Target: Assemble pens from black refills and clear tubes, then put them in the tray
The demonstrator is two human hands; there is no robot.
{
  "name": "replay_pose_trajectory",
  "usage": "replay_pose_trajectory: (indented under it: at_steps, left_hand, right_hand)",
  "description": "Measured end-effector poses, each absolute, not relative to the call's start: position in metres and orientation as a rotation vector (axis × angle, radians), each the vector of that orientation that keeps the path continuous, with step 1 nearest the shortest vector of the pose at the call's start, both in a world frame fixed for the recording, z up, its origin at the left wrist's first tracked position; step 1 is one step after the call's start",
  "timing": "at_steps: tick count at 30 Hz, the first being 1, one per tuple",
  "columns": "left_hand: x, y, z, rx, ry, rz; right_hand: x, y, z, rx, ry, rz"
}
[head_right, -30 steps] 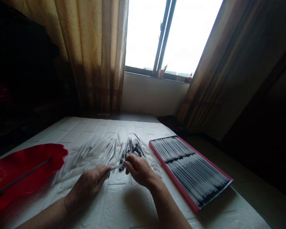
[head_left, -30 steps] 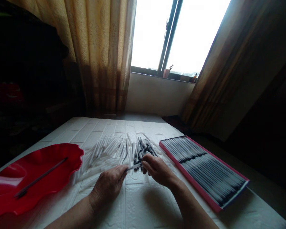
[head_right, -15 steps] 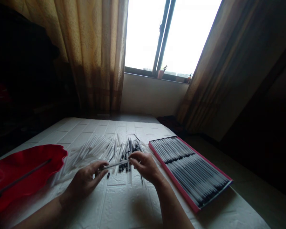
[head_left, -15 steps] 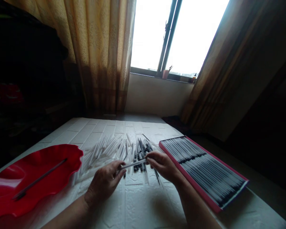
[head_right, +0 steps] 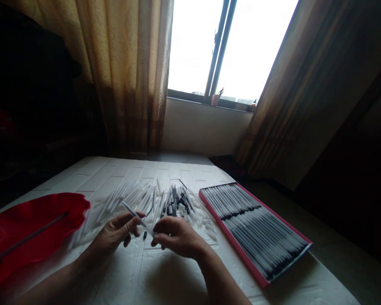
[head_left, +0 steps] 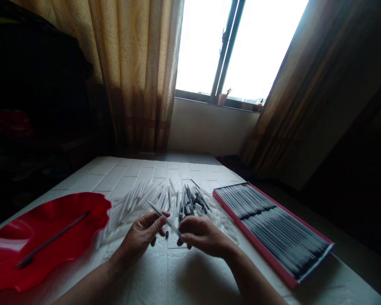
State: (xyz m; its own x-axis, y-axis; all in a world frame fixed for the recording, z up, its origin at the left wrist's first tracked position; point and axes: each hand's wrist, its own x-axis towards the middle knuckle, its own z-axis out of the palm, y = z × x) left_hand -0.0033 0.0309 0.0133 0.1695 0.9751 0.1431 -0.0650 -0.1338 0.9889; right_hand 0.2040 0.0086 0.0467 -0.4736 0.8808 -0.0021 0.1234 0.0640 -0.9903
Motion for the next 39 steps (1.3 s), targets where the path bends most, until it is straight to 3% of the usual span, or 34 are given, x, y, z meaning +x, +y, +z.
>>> replay_pose_trajectory:
  at_steps: [6, 11, 14, 25, 39]
  left_hand:
    - [0.001, 0.029, 0.011, 1.226, 0.978, 1.213]
    - [-0.011, 0.036, 0.016, 1.194, 1.044, 1.338]
    - [-0.015, 0.04, 0.016, 1.212, 1.075, 1.385]
    - [-0.013, 0.039, 0.01, 1.404, 1.134, 1.437]
    - [-0.012, 0.032, 0.016, 1.725, 1.181, 1.407]
  right_hand:
    - [0.203, 0.01, 0.04, -0.983, -1.911, 1.45]
    - [0.215, 0.02, 0.036, -1.246, -2.054, 0.668]
    - [0.214, 0.025, 0.033, -1.306, -2.084, 0.396]
    - [0.177, 0.022, 0.06, -1.382, -2.542, 0.107]
    - [0.138, 0.031, 0.051, -1.373, -2.674, -0.071]
